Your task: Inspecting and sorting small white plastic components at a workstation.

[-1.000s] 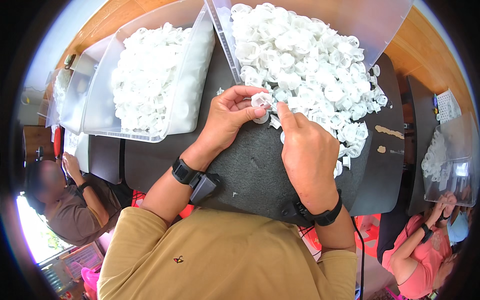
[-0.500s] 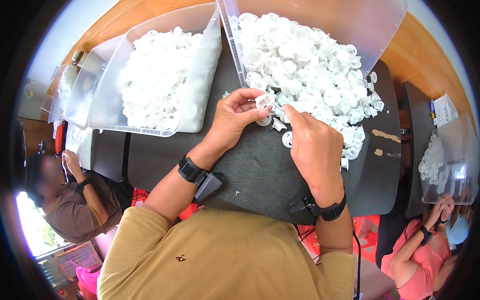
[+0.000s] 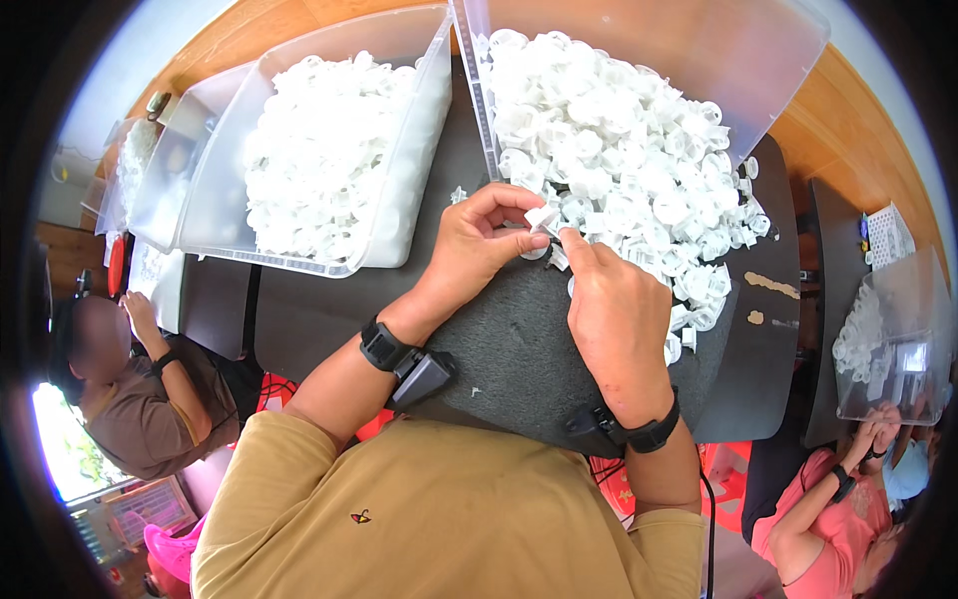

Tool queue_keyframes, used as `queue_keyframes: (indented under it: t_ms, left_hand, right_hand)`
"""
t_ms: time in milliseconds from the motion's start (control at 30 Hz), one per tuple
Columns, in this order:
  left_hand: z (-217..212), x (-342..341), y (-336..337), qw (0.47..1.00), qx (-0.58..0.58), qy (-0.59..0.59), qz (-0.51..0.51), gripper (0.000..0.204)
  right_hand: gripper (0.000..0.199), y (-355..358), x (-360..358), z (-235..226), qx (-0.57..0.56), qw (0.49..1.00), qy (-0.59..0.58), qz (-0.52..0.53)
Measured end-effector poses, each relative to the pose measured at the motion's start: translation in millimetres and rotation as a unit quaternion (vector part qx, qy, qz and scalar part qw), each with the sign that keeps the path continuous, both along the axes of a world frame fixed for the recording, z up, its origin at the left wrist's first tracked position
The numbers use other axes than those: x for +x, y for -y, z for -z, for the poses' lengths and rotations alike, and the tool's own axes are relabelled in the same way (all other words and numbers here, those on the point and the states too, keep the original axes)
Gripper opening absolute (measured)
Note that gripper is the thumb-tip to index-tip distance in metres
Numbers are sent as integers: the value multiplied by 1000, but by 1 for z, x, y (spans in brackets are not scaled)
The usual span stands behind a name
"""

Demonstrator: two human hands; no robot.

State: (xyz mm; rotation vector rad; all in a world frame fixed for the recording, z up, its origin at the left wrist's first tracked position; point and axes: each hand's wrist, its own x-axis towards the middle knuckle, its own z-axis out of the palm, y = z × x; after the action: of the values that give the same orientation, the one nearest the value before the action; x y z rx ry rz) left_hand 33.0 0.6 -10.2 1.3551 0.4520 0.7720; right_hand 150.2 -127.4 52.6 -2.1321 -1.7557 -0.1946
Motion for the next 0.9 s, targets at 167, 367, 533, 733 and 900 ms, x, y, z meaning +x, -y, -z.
queue_keyframes:
  t_ms: [167,367,533,733,900]
  left_hand:
    - [-3,0,4,1000,16,-13,-11,30]
    - [-20,-9,1,999,-5,-32,-32,34]
    - [-70,-28,29,985,145,88,-30,33]
    - [-158,-92,-9,813,512,64,-271,40]
    - [-156,-118,-33,788,488,-7,-376,47]
  right_hand:
    - [29,2,-1,-4,-12,1000,-1,-2]
    - [12,0,21,-8,74,988,-135,-16]
    - [21,-2,19,-2,16,990,-142,-11]
    - [17,-2,12,13,-7,995,-99,-28]
    - [12,-4,10,6,42,984,-168,-39]
